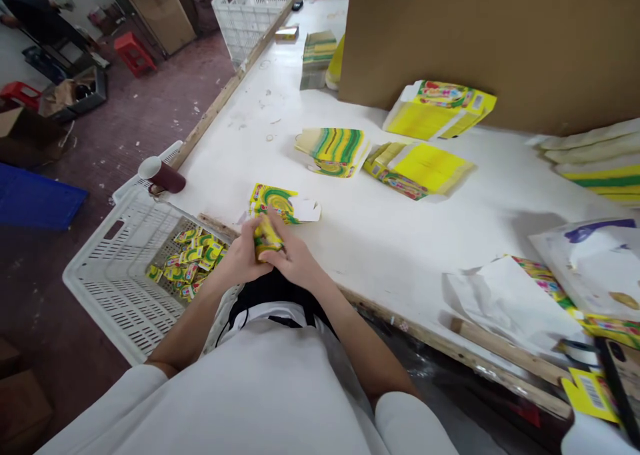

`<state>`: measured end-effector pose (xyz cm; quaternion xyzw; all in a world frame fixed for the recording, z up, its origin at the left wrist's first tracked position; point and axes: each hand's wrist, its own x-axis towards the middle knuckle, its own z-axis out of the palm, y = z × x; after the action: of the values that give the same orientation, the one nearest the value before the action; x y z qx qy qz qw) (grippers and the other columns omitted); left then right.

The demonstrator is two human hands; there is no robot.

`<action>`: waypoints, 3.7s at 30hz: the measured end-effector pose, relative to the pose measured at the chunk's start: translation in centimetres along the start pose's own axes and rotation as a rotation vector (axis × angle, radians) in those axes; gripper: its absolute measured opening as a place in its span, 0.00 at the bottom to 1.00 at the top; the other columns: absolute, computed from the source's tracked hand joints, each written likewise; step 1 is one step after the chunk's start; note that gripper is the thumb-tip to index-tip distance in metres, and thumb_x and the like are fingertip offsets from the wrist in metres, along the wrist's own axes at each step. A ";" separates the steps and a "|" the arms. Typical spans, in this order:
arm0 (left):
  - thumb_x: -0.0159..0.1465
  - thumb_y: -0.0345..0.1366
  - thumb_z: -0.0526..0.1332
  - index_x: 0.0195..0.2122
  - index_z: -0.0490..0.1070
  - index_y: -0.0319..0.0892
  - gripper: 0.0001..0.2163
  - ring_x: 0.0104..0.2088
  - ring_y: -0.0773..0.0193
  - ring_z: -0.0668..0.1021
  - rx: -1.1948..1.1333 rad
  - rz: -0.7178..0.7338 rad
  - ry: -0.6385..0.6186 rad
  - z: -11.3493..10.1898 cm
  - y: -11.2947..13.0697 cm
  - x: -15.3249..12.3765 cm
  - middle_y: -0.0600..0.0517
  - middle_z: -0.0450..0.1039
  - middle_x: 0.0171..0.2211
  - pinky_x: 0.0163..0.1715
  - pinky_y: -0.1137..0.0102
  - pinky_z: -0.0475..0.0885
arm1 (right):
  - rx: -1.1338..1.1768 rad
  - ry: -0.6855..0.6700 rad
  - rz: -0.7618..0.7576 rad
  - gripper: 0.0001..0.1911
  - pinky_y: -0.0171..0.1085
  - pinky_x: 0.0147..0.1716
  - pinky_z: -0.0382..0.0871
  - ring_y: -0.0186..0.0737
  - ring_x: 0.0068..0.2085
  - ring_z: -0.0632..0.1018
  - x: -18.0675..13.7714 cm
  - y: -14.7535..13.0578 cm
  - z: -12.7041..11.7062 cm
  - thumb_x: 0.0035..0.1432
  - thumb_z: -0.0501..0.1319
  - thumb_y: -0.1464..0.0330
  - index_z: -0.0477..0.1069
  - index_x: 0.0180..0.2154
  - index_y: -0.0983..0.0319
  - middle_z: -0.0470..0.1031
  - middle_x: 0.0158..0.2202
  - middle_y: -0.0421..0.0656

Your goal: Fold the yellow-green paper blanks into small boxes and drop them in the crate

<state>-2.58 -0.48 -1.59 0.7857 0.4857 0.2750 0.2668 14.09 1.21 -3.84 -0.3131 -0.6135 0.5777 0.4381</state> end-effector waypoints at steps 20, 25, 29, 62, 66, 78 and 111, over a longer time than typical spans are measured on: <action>0.53 0.41 0.71 0.53 0.66 0.46 0.27 0.47 0.53 0.80 0.235 -0.040 0.182 -2.6 0.0 0.1 0.48 0.77 0.46 0.48 0.61 0.73 | -0.425 -0.021 -0.112 0.14 0.52 0.62 0.66 0.50 0.63 0.72 0.5 -1.9 -1.3 0.60 0.64 0.67 0.78 0.49 0.54 0.67 0.65 0.48; 0.55 0.42 0.69 0.51 0.68 0.44 0.24 0.47 0.51 0.78 0.371 -0.261 0.209 -5.6 -1.4 -2.3 0.46 0.76 0.46 0.49 0.59 0.71 | -0.440 0.101 -0.087 0.40 0.53 0.62 0.65 0.51 0.63 0.70 1.7 0.6 0.4 0.58 0.66 0.64 0.53 0.68 0.58 0.65 0.66 0.53; 0.54 0.46 0.70 0.56 0.65 0.42 0.31 0.58 0.40 0.70 0.611 -0.590 0.341 -9.0 -4.3 -6.0 0.39 0.70 0.55 0.57 0.47 0.64 | -0.821 0.270 0.055 0.29 0.59 0.58 0.64 0.58 0.56 0.73 3.4 2.4 -1.2 0.59 0.62 0.71 0.63 0.62 0.63 0.74 0.54 0.57; 0.56 0.58 0.67 0.53 0.73 0.47 0.29 0.53 0.53 0.78 -0.639 -0.235 0.510 -3.6 -1.9 0.2 0.46 0.77 0.51 0.54 0.59 0.72 | -0.645 0.301 -0.265 0.09 0.40 0.38 0.71 0.40 0.36 0.77 0.6 -1.2 -1.6 0.64 0.60 0.71 0.79 0.41 0.57 0.79 0.33 0.43; 0.45 0.57 0.73 0.67 0.56 0.45 0.51 0.65 0.42 0.66 -0.192 -0.113 0.154 -6.1 -0.7 -0.1 0.38 0.62 0.65 0.63 0.51 0.62 | -0.851 0.240 -0.428 0.14 0.47 0.55 0.65 0.41 0.44 0.77 0.2 -2.0 -1.7 0.65 0.59 0.73 0.79 0.42 0.49 0.81 0.35 0.38; 0.57 0.39 0.69 0.65 0.49 0.45 0.39 0.61 0.49 0.71 0.097 0.029 0.059 0.0 1.1 0.1 0.40 0.65 0.61 0.57 0.56 0.70 | 0.466 0.120 0.365 0.23 0.51 0.55 0.73 0.50 0.54 0.77 0.5 -1.8 0.6 0.54 0.67 0.58 0.74 0.52 0.55 0.80 0.48 0.44; 0.54 0.36 0.69 0.61 0.59 0.45 0.34 0.49 0.56 0.80 0.215 -0.049 0.128 -3.3 0.5 0.3 0.47 0.77 0.49 0.49 0.64 0.74 | -0.460 0.057 -0.125 0.16 0.51 0.58 0.69 0.50 0.58 0.75 0.6 -0.7 -1.3 0.62 0.63 0.64 0.76 0.52 0.55 0.72 0.60 0.49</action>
<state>-4.45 0.10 1.08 0.7784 0.5475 0.2644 0.1562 15.08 2.20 -3.07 -0.3824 -0.7343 0.3854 0.4074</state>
